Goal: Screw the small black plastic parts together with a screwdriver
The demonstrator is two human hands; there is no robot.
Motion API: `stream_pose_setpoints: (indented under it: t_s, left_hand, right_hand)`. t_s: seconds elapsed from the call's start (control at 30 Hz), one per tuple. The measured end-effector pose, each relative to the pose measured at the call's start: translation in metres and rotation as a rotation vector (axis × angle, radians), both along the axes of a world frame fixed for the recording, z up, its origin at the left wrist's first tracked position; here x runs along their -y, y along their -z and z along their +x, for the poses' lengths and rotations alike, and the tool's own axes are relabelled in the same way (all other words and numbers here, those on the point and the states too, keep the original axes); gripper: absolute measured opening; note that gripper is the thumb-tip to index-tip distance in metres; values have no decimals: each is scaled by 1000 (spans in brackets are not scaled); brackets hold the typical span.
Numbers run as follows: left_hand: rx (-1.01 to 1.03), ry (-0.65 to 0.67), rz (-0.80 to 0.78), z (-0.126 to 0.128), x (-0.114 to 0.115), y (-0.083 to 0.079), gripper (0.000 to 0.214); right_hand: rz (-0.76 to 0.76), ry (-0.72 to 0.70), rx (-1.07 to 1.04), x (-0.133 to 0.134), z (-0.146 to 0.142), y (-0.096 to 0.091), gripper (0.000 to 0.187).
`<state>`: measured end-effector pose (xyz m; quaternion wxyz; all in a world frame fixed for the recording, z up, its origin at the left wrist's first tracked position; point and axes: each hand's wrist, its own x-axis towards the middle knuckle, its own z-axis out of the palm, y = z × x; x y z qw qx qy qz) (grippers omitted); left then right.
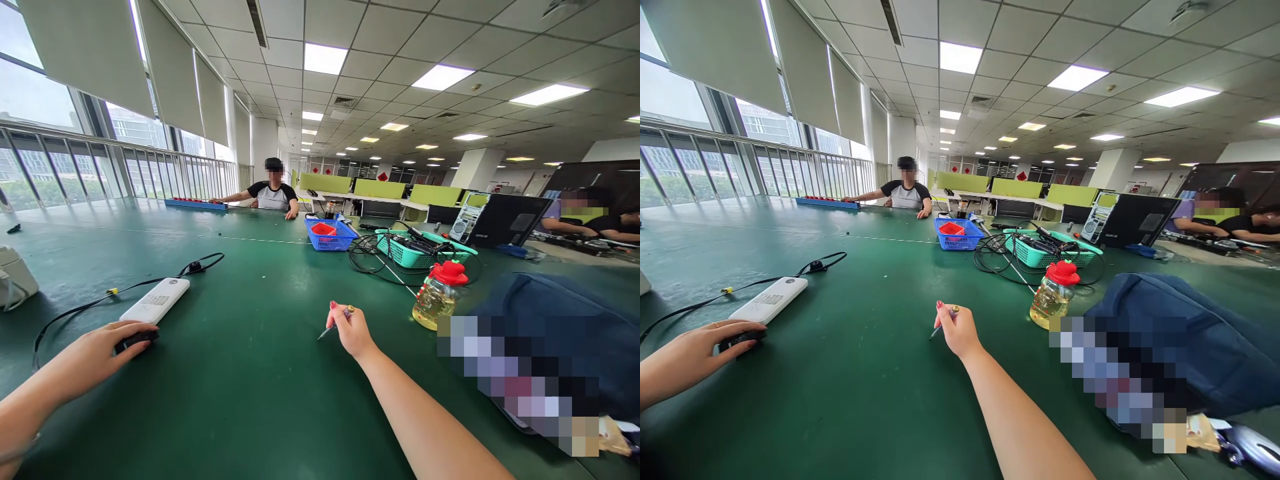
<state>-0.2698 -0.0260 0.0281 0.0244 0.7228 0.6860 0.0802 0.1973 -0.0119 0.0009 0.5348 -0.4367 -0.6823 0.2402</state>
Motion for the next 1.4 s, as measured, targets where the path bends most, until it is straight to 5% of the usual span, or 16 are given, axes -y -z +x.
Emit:
stream_pose_setpoints:
  t_s: [1.4]
  left_hand:
    - [-23,-26,60,4,3,-5,51]
  right_hand:
    - [18,15,40,2,-1,-2,60]
